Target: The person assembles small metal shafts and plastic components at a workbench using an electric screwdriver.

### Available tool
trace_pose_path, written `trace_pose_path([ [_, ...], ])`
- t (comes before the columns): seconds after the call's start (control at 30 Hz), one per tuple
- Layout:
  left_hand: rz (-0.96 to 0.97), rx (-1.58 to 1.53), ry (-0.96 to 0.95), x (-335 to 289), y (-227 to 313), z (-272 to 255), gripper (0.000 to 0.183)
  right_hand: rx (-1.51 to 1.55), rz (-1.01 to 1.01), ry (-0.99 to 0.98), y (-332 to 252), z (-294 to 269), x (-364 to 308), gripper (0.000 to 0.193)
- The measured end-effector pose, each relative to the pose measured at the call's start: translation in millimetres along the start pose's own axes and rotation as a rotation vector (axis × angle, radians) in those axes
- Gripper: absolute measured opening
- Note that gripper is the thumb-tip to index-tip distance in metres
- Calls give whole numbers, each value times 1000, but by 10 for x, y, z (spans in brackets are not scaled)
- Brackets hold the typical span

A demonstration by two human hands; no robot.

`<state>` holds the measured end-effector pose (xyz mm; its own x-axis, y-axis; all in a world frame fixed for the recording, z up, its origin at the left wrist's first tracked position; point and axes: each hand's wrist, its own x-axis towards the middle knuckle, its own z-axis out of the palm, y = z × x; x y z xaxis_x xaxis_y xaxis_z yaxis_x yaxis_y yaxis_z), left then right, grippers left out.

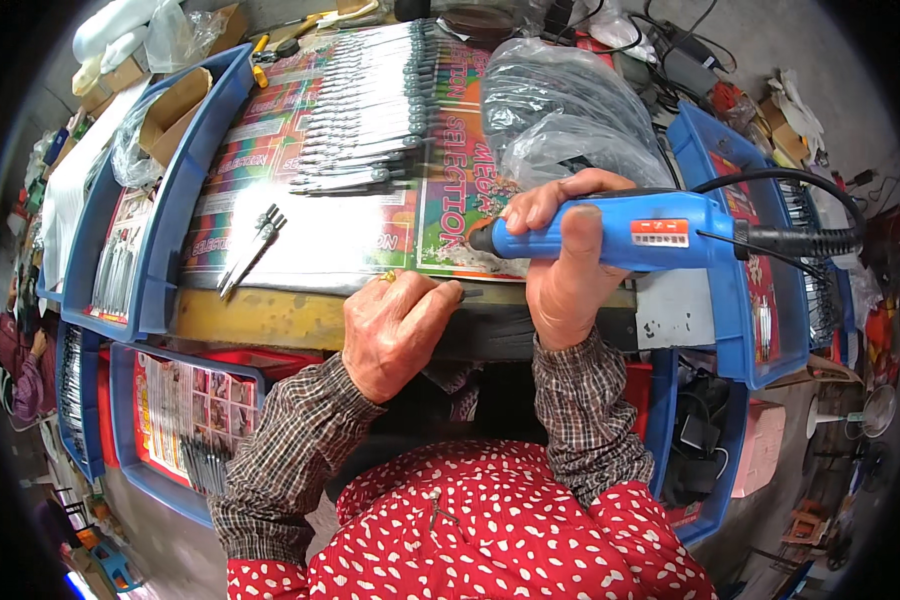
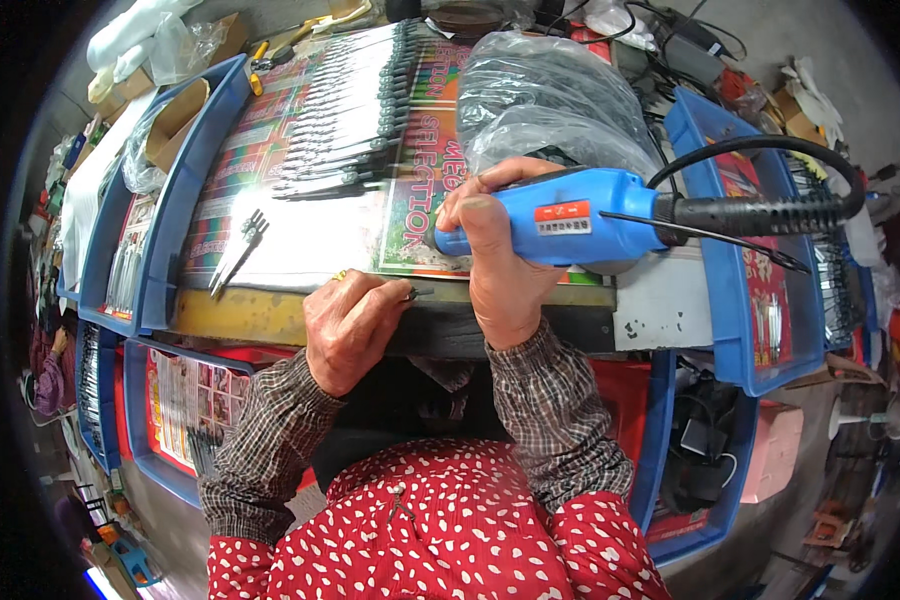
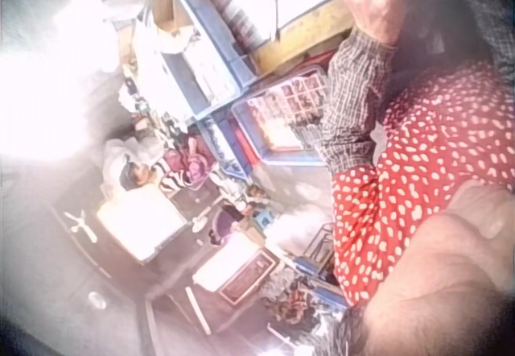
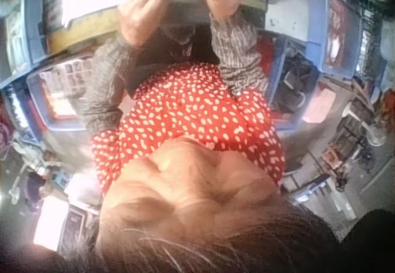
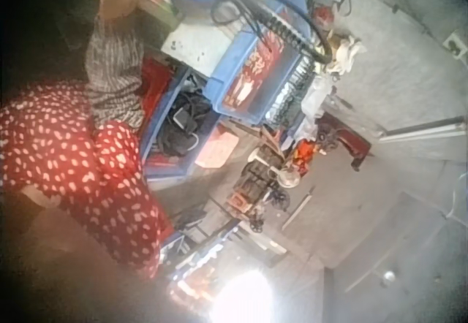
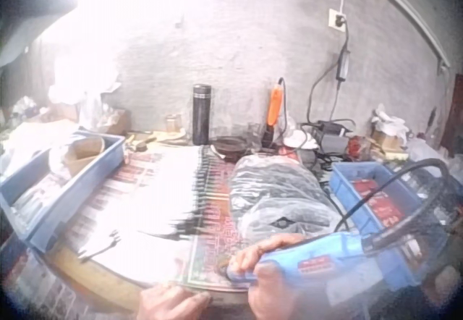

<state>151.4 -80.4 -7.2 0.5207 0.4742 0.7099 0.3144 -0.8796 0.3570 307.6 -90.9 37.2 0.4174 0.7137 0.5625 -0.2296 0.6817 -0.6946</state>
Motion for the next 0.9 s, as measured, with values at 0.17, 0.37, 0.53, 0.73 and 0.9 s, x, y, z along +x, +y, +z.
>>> trace_pose_path([
  [0.17, 11, -6, 28, -34, -18, 6, 25, -9, -7, -2, 8, -11, 7, 28],
  [0.37, 59, -4, 37, -58, -25, 37, 25, 20, 19, -37, -200, -49, -53, 42],
  [0.53, 71, 2, 77, -60, -30, 41, 23, -12, 57, -28, -377, -6, -94, 53],
  [0.73, 77, -12, 126, -73, -44, 92, 19, 43, 58, -40, -410, -28, -117, 55],
  [0.9, 73, -15, 121, -74, -42, 82, 19, 46, 56, -43, -412, -11, -130, 55],
])
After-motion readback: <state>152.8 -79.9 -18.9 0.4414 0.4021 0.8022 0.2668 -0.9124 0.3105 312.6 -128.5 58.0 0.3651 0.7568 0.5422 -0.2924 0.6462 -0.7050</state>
